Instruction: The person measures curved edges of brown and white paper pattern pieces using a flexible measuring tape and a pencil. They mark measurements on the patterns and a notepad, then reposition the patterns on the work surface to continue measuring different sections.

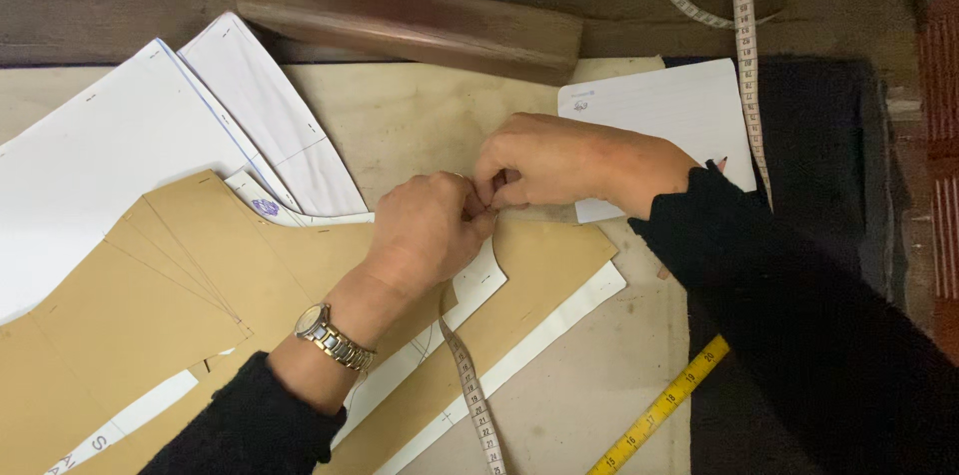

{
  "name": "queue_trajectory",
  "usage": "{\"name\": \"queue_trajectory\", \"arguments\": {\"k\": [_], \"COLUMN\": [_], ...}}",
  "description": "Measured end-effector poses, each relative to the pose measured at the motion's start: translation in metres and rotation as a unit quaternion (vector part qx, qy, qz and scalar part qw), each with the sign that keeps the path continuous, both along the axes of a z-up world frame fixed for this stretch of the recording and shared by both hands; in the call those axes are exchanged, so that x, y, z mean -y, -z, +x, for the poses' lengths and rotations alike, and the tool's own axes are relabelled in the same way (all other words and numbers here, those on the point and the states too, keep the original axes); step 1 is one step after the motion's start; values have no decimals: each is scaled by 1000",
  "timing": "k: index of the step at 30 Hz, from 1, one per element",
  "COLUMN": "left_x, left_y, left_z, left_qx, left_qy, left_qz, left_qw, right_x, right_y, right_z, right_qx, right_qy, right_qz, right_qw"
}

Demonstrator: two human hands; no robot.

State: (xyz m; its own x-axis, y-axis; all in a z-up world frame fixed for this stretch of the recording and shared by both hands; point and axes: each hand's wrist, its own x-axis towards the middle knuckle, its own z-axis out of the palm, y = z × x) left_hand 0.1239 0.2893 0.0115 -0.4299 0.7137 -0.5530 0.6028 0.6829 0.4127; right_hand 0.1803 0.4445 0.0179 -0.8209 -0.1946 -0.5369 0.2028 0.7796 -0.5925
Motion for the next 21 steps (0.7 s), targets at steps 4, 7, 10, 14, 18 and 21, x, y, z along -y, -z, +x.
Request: {"name": "queue_trajectory", "arguments": {"k": [4, 7, 10, 14, 18, 21], "left_x": [0, 1, 1, 2, 3, 4], "left_y": [3, 4, 6, 9, 9, 10], "left_z": [1, 1, 0, 3, 4, 6], "left_qx": [2, -1, -4, -16, -21, -27], "left_qy": [-7, -8, -8, -12, -7, -4], "left_qz": [1, 3, 2, -8, -6, 7], "left_qw": [1000, 1000, 1000, 1000, 1000, 1000], "right_x": [0, 0, 1, 3, 2, 2], "right_y": [-5, -5, -4, -10, -2, -4], "right_z": [2, 3, 3, 4, 3, 4], "right_qx": [-4, -7, -7, -16, -16, -30], "right_qy": [7, 11, 11, 1, -1, -11], "right_qz": [-4, -1, 2, 0, -7, -11], "right_qw": [1000, 1000, 1000, 1000, 1000, 999]}}
